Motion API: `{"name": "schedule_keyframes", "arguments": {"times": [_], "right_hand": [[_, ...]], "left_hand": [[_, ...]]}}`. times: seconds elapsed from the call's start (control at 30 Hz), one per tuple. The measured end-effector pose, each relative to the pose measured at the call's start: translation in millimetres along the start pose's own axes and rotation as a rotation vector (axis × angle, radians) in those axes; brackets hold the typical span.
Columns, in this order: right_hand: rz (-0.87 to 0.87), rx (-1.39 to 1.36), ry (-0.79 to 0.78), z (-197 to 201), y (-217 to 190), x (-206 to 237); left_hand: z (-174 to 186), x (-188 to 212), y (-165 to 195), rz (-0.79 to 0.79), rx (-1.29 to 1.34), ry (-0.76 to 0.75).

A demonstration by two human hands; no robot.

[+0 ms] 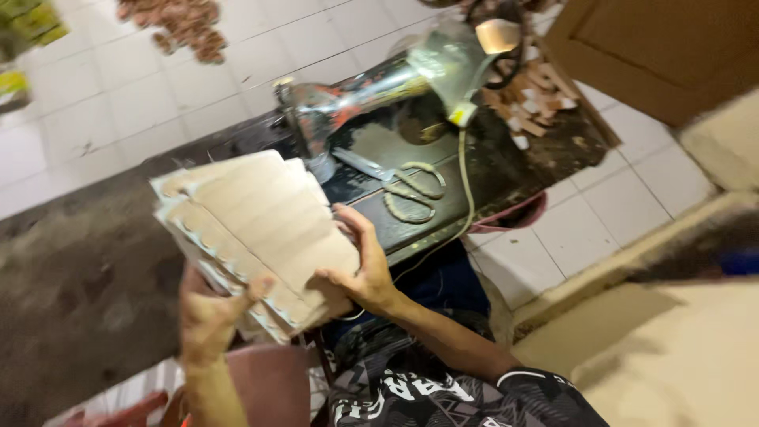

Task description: The person sews multiple beige rectangular material pieces together using a sewing machine, then stacks the sewn pieces. The person then sits on the floor and uses scissors to trim the edges of the stacked material.

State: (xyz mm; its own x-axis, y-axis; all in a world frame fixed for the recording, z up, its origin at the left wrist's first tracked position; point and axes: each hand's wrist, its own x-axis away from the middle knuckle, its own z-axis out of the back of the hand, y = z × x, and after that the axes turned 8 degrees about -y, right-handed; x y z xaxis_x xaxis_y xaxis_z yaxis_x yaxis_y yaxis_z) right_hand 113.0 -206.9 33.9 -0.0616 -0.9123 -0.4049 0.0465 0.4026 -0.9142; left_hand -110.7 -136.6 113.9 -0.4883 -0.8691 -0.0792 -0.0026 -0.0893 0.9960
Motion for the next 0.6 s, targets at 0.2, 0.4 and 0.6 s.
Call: {"name": "schedule_keyframes", "arguments": {"times": [0.2, 0.4, 0.6], "right_hand": [[-0.360, -0.339, 0.160, 64, -13, 19], [-0.459, -0.205, 0.260, 106, 1, 67], [-0.500, -0.190, 0.278, 117, 16, 131]], "left_hand": [[-61, -39, -39, 0.124, 0.238, -0.277], [-92, -55, -65, 0.259, 0.461, -0.459], [-111, -56, -77, 0.343, 0.279, -0.589]]}}
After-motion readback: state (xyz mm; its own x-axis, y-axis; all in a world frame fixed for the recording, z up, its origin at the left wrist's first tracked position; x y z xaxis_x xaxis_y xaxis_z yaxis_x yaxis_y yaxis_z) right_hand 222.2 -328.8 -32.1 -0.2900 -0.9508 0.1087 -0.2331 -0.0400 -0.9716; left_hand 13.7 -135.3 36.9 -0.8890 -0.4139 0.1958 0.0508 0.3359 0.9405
